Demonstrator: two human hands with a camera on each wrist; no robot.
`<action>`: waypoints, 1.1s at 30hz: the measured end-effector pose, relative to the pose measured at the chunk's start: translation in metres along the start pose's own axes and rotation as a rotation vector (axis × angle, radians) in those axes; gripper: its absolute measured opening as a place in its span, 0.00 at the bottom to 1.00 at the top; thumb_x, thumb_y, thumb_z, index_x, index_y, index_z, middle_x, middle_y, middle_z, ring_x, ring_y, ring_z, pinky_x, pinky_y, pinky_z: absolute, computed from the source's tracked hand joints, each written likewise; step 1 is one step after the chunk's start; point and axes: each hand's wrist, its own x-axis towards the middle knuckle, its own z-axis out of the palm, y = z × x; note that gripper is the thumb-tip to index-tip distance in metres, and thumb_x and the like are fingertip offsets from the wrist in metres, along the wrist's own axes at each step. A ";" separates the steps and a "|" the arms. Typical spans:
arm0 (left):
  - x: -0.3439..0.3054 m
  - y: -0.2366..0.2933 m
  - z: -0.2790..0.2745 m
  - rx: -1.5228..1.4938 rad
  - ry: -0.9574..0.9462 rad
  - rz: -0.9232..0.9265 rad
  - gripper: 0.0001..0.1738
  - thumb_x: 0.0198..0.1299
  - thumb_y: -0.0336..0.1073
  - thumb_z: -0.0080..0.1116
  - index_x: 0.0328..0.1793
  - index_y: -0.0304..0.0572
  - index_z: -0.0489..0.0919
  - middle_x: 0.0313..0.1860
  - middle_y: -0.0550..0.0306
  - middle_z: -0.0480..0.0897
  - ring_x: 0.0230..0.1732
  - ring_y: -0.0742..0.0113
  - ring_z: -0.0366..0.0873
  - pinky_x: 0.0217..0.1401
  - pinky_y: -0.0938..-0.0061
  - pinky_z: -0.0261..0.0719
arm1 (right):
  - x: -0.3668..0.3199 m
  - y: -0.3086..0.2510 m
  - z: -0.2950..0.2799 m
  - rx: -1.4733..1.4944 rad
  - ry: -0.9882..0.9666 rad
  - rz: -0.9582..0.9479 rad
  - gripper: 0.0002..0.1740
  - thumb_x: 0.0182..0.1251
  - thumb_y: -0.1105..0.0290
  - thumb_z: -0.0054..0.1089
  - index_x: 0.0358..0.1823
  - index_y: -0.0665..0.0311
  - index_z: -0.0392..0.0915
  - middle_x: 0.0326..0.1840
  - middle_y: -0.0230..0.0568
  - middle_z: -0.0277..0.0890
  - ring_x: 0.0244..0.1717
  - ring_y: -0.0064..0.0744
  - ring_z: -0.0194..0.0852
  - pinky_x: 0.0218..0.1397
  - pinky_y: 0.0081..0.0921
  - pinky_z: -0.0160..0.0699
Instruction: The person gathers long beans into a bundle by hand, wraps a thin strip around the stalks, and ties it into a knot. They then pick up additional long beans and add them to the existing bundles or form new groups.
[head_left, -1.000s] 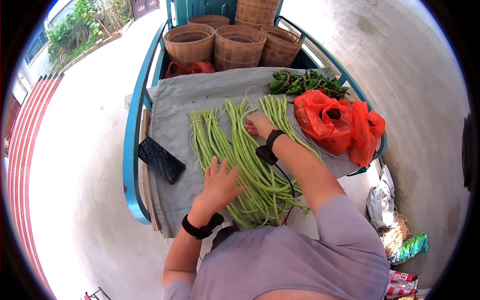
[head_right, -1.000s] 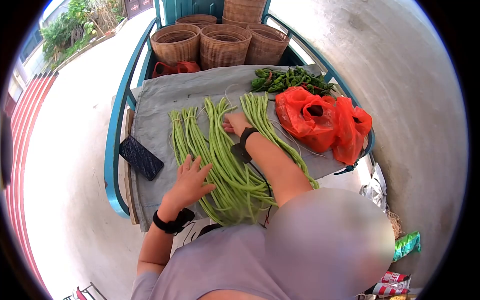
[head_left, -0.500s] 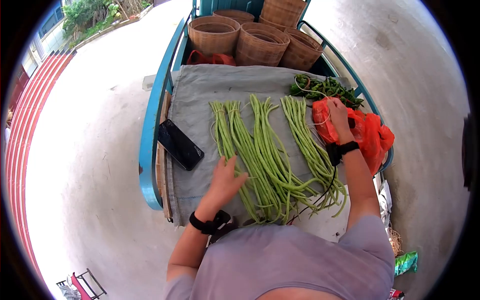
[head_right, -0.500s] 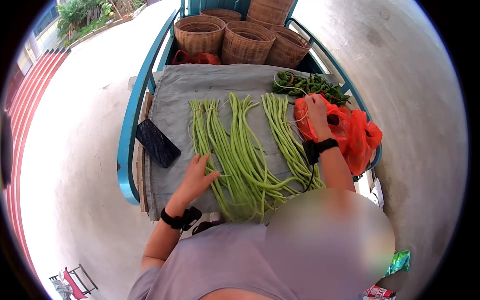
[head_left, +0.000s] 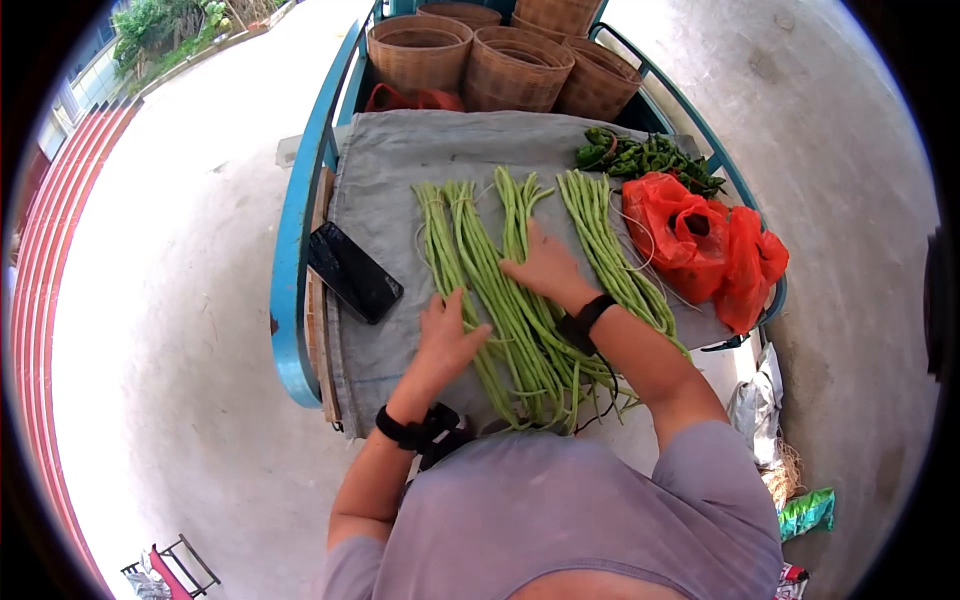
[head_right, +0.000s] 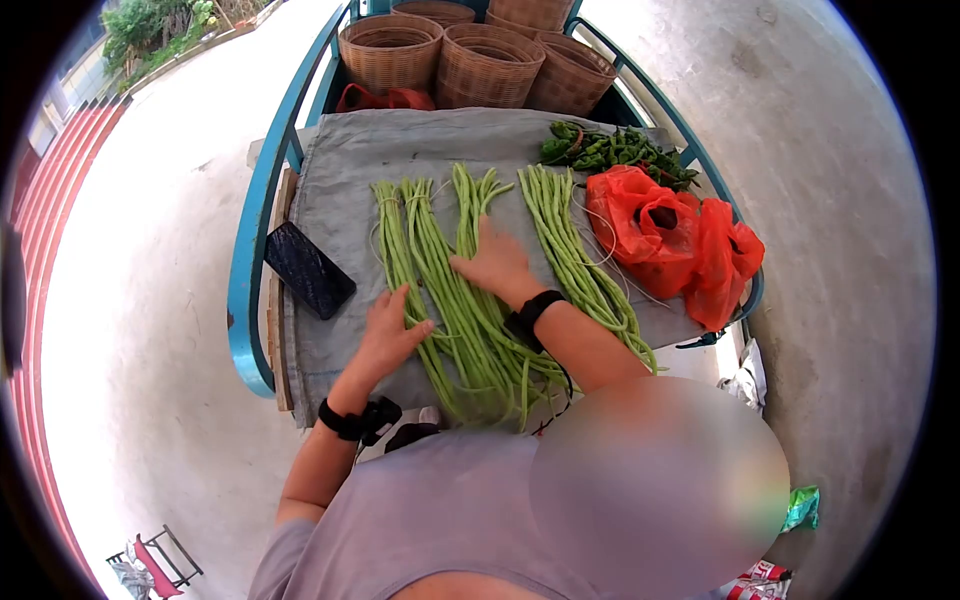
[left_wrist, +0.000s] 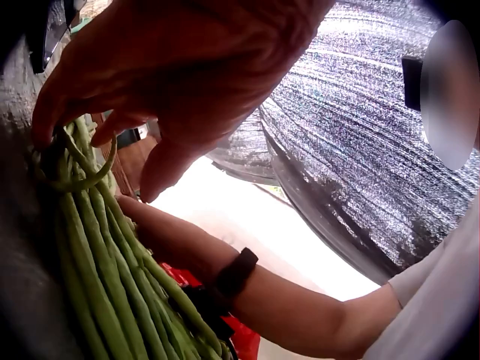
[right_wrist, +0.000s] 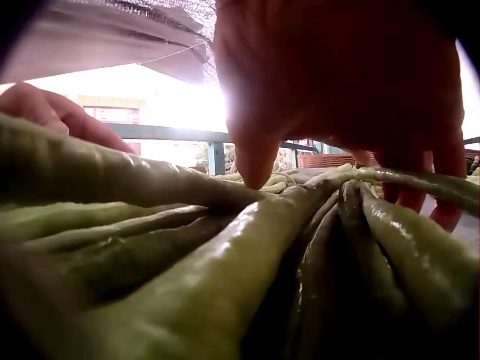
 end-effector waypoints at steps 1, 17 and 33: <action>0.000 0.001 -0.001 -0.002 -0.015 -0.006 0.40 0.56 0.45 0.63 0.70 0.31 0.62 0.65 0.31 0.65 0.65 0.36 0.61 0.68 0.54 0.59 | 0.003 0.000 0.000 0.035 -0.021 0.003 0.55 0.53 0.41 0.61 0.76 0.62 0.46 0.57 0.67 0.68 0.58 0.62 0.69 0.59 0.46 0.69; 0.033 0.008 0.034 -0.363 -0.093 -0.100 0.44 0.55 0.48 0.63 0.70 0.23 0.61 0.70 0.30 0.63 0.72 0.43 0.61 0.71 0.63 0.60 | 0.025 0.055 -0.033 -0.120 -0.060 0.018 0.46 0.49 0.65 0.65 0.70 0.59 0.52 0.48 0.63 0.71 0.50 0.63 0.72 0.49 0.50 0.74; 0.036 0.015 0.009 -0.618 -0.085 -0.337 0.34 0.61 0.41 0.59 0.70 0.32 0.65 0.63 0.42 0.72 0.65 0.58 0.67 0.67 0.68 0.63 | -0.011 0.063 -0.082 -0.132 -0.033 -0.406 0.25 0.59 0.50 0.54 0.48 0.62 0.75 0.42 0.51 0.79 0.45 0.53 0.77 0.49 0.47 0.73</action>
